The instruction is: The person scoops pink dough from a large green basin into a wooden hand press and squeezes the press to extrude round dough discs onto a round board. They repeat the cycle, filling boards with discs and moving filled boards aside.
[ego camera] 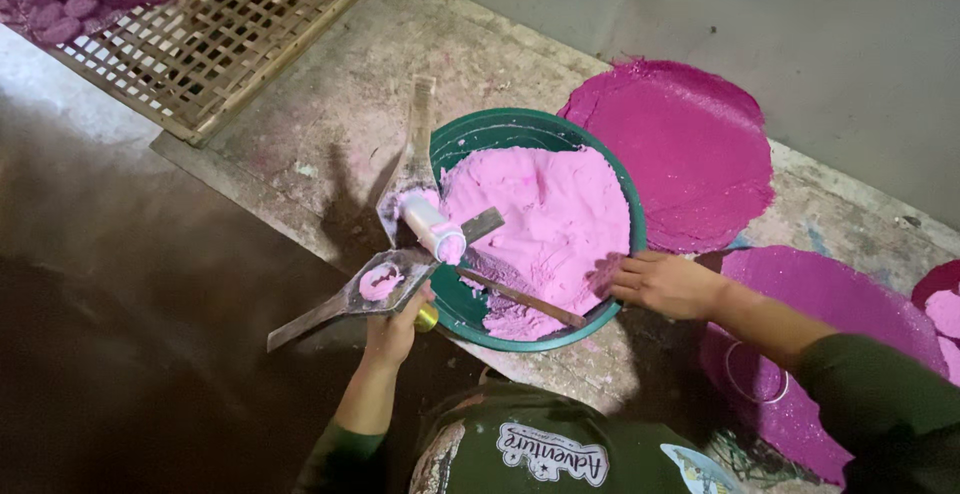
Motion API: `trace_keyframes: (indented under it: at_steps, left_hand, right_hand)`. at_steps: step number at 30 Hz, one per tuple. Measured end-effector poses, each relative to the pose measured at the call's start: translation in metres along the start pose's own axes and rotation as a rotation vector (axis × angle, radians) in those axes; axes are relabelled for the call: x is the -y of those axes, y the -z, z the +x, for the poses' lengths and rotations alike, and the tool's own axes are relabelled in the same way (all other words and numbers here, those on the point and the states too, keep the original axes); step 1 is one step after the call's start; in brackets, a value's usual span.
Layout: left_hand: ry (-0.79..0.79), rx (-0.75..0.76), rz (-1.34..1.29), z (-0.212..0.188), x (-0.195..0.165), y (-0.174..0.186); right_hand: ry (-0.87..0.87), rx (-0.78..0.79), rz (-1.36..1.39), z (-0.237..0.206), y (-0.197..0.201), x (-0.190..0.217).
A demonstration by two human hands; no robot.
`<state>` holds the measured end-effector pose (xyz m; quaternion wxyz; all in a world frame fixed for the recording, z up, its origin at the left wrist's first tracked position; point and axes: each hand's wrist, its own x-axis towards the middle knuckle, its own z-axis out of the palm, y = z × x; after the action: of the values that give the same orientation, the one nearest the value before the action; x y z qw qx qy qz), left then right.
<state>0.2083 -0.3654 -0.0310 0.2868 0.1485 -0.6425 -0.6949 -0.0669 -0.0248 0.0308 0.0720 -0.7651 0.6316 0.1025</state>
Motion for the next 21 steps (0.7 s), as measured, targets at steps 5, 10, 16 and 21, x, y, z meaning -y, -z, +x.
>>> trace_keyframes:
  at_steps: [5,10,16,21]
  left_hand:
    - [0.047,-0.061,-0.048,0.003,0.005,-0.005]
    - [-0.058,-0.029,0.009,0.016,0.014,-0.005]
    - [-0.174,-0.06,0.216,0.049,0.046,-0.005]
    - [-0.235,0.052,0.753,0.075,0.073,-0.011]
  right_hand:
    - [-0.006,-0.181,0.044,0.011,-0.007,0.031]
    - [-0.086,-0.494,0.238,0.072,0.018,0.103]
    - [-0.493,-0.164,0.725,0.146,0.053,0.092]
    - [-0.399,-0.507,0.201,0.189,0.042,0.016]
